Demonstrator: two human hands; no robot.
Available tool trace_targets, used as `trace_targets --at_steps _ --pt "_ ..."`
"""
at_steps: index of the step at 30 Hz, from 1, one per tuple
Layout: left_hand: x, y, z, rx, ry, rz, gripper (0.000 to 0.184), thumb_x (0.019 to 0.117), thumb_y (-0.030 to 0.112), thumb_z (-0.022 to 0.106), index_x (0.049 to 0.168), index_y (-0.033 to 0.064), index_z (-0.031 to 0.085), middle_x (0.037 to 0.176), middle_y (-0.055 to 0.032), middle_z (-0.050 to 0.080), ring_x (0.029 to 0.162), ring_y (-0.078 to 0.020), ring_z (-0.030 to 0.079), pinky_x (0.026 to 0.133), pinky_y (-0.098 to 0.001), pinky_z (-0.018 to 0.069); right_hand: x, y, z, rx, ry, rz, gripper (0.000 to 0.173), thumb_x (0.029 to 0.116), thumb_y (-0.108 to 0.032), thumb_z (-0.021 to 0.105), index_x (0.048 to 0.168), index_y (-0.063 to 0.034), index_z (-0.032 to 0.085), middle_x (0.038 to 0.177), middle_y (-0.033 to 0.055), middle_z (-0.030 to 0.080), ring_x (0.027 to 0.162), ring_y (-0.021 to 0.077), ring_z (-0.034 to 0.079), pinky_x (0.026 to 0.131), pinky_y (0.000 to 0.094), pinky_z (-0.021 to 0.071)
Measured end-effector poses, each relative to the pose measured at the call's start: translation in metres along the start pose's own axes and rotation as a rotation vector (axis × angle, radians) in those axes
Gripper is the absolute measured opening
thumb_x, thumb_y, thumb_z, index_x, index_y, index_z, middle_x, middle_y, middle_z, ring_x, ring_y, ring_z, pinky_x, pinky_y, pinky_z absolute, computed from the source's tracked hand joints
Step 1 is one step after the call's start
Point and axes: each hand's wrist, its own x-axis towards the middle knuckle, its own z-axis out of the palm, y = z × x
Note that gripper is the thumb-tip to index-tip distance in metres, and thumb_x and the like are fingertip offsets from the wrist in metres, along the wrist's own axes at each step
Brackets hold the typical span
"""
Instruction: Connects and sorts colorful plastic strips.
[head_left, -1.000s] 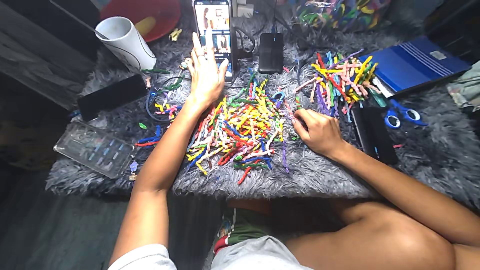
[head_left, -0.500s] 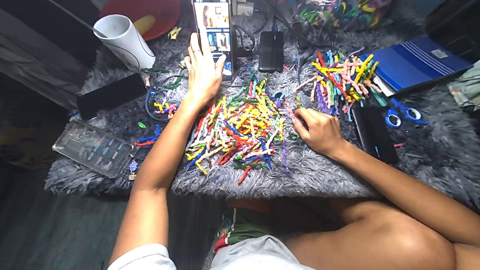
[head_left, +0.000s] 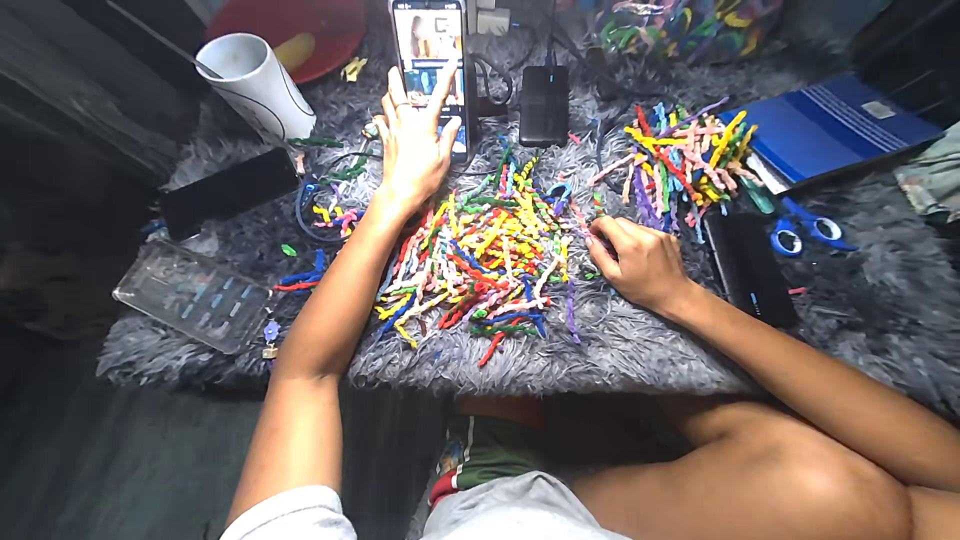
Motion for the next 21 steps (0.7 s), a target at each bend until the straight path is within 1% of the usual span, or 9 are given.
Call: trace_targets --at_steps 3,7,10,12,14,16,17,19,21 --pt "-0.001 -0.001 -0.001 -0.018 -0.006 -0.002 0.062 0.1051 0.043 0.047 0.164 0.0321 0.029 0.165 -0.0333 0.014 0.146 -0.0541 0.027 0.110 -0.0681 0.0267 0.001 0.000 -0.001 0.002 -0.005 -0.005 0.031 0.1035 -0.023 0.048 0.108 -0.0003 0.068 0.085 0.0189 0.067 0.072 0.0389 0.069 0.055 0.0532 0.0504" --pt "-0.004 -0.001 -0.011 -0.013 -0.020 -0.034 0.073 0.1050 0.046 0.046 0.166 0.0147 0.021 0.167 -0.0314 0.011 0.147 -0.0523 0.027 0.112 -0.0655 0.0272 0.001 0.000 -0.001 0.009 -0.004 0.007 0.031 0.1022 -0.025 0.050 0.108 -0.0008 0.069 0.084 0.0183 0.067 0.070 0.0381 0.068 0.054 0.0528 0.0497" --pt "-0.010 0.003 -0.030 -0.027 -0.008 -0.054 0.076 0.1033 0.044 0.051 0.164 0.0073 0.024 0.167 -0.0295 0.013 0.149 -0.0502 0.026 0.114 -0.0628 0.0272 0.002 -0.001 -0.011 0.089 -0.085 0.060 0.025 0.0987 -0.025 0.060 0.106 -0.0023 0.068 0.083 0.0161 0.066 0.067 0.0351 0.066 0.054 0.0530 0.0488" --pt "-0.020 0.014 -0.049 -0.074 -0.072 0.004 0.067 0.1042 0.040 0.052 0.159 0.0052 0.035 0.161 -0.0286 0.029 0.141 -0.0478 0.039 0.110 -0.0624 0.0344 0.003 -0.002 -0.021 0.152 -0.162 0.086 0.017 0.0983 -0.019 0.063 0.105 -0.0035 0.069 0.087 0.0153 0.067 0.070 0.0337 0.066 0.058 0.0545 0.0506" --pt "-0.033 0.035 -0.066 -0.137 -0.183 0.165 0.050 0.1066 0.034 0.051 0.145 0.0020 0.052 0.140 -0.0256 0.054 0.125 -0.0407 0.057 0.105 -0.0575 0.0448 0.002 -0.004 -0.028 0.180 -0.180 0.072 0.016 0.0991 -0.016 0.062 0.105 -0.0036 0.070 0.089 0.0136 0.064 0.070 0.0305 0.065 0.059 0.0518 0.0513" --pt "-0.051 0.059 -0.069 -0.229 -0.208 0.418 0.040 0.1067 0.027 0.050 0.132 -0.0005 0.064 0.121 -0.0206 0.069 0.112 -0.0327 0.067 0.099 -0.0508 0.0510 0.000 -0.008 -0.035 0.170 -0.132 0.022 0.018 0.0998 -0.015 0.062 0.105 -0.0014 0.071 0.086 0.0141 0.064 0.067 0.0300 0.064 0.057 0.0497 0.0515" --pt "-0.061 0.071 -0.066 -0.271 -0.200 0.547 0.036 0.1054 0.025 0.052 0.128 0.0000 0.066 0.117 -0.0176 0.071 0.107 -0.0297 0.069 0.095 -0.0484 0.0536 -0.001 -0.010 -0.039 0.135 -0.104 -0.009 0.018 0.1001 -0.014 0.061 0.105 -0.0004 0.071 0.086 0.0154 0.065 0.068 0.0319 0.066 0.057 0.0504 0.0528" --pt "-0.081 0.090 -0.060 -0.281 -0.171 0.737 0.034 0.1029 0.024 0.057 0.125 0.0015 0.069 0.120 -0.0168 0.071 0.108 -0.0306 0.069 0.090 -0.0466 0.0550 -0.002 -0.018 -0.048 0.022 -0.019 -0.097 0.019 0.0996 -0.010 0.060 0.104 0.0025 0.072 0.083 0.0181 0.066 0.067 0.0356 0.067 0.054 0.0505 0.0528" --pt "-0.096 0.101 -0.055 -0.223 -0.127 0.863 0.033 0.1017 0.024 0.058 0.123 0.0022 0.071 0.121 -0.0172 0.071 0.108 -0.0310 0.069 0.091 -0.0447 0.0533 -0.002 -0.029 -0.057 -0.080 0.077 -0.180 0.019 0.0994 -0.007 0.059 0.106 0.0037 0.073 0.086 0.0208 0.067 0.072 0.0384 0.069 0.055 0.0488 0.0530"
